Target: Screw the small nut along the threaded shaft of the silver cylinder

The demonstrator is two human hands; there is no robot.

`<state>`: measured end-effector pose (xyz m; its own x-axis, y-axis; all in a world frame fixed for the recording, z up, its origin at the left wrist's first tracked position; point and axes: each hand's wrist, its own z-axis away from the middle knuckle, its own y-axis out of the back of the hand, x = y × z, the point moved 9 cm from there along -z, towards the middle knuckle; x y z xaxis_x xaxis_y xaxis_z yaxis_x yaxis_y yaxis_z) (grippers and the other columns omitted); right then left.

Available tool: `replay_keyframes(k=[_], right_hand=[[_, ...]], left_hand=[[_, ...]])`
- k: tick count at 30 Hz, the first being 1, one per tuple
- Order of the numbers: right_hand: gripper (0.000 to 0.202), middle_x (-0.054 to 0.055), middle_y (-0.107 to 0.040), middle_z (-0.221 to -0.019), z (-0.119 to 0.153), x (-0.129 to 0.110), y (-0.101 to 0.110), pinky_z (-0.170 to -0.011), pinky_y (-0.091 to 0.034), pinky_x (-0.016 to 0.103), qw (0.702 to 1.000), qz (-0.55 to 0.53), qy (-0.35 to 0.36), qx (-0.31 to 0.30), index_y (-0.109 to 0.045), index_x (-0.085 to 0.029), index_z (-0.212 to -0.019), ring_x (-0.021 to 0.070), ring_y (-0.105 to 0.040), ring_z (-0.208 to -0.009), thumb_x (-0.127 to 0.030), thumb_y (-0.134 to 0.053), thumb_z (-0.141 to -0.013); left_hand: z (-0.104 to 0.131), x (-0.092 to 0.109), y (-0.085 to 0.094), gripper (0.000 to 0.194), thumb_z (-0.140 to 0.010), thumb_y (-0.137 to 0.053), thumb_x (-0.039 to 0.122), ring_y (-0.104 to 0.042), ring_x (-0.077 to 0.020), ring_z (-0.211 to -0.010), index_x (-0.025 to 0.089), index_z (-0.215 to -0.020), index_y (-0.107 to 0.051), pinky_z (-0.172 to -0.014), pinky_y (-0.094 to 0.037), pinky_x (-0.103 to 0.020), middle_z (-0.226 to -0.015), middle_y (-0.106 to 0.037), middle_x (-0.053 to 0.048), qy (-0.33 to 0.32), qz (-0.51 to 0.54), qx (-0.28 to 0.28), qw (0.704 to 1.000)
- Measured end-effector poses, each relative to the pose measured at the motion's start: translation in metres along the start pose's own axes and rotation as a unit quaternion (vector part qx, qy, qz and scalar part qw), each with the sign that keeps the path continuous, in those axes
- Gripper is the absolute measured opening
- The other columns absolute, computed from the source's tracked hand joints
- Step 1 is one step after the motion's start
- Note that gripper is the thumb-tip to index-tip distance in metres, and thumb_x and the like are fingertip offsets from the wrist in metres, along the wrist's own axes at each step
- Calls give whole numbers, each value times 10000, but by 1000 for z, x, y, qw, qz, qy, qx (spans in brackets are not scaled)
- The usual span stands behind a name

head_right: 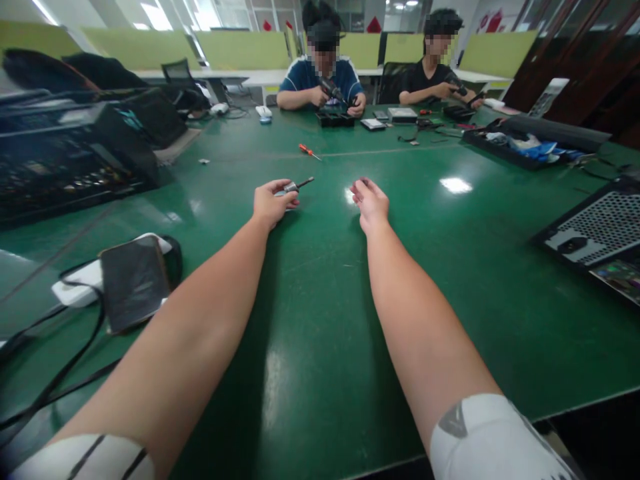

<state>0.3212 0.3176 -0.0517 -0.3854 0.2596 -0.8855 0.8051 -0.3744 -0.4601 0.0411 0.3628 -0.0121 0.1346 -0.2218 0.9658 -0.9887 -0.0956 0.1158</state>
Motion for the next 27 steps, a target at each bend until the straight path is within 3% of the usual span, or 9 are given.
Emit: replay_keyframes(k=[5,9,17,27], right_hand=[[290,31,-720,-1079,-6,23,-41,-834,-531,265,999,-4,-16,-32,-640,-225,-1032,156,-709,-1030,-347,-753,-794],[277,40,-729,-1038,-2,32,-65,-795,-548,270,997,21,-33,-68,-653,-209,-1014,171,-720,-994,-336,-767,-795],[195,29,-720,-986,6,32,-71,-722,-543,270,994,45,-47,-83,-668,-205,-962,148,-713,-842,-261,-757,-799],[360,0,-712,-1029,41,38,-101,-783,-547,289,981,-4,-78,-179,-646,-243,-993,163,-673,-975,-457,-796,-744]], left_hand=[[4,2,-14,425,-748,-734,32,-691,-135,-635,106,-1161,-665,-600,-588,-236,-987,-734,-101,-17,-14,-60,998],[8,2,-19,410,-751,-746,43,-692,-145,-629,102,-1151,-677,-629,-594,-260,-938,-736,-97,-20,-20,-88,996],[19,6,-23,399,-750,-743,39,-705,-144,-624,96,-1139,-674,-613,-596,-266,-1008,-737,-115,-18,8,-114,993],[38,18,-38,411,-802,-723,101,-719,-138,-695,109,-1207,-658,-686,-629,-280,-1142,-730,-119,-20,54,-123,991]])
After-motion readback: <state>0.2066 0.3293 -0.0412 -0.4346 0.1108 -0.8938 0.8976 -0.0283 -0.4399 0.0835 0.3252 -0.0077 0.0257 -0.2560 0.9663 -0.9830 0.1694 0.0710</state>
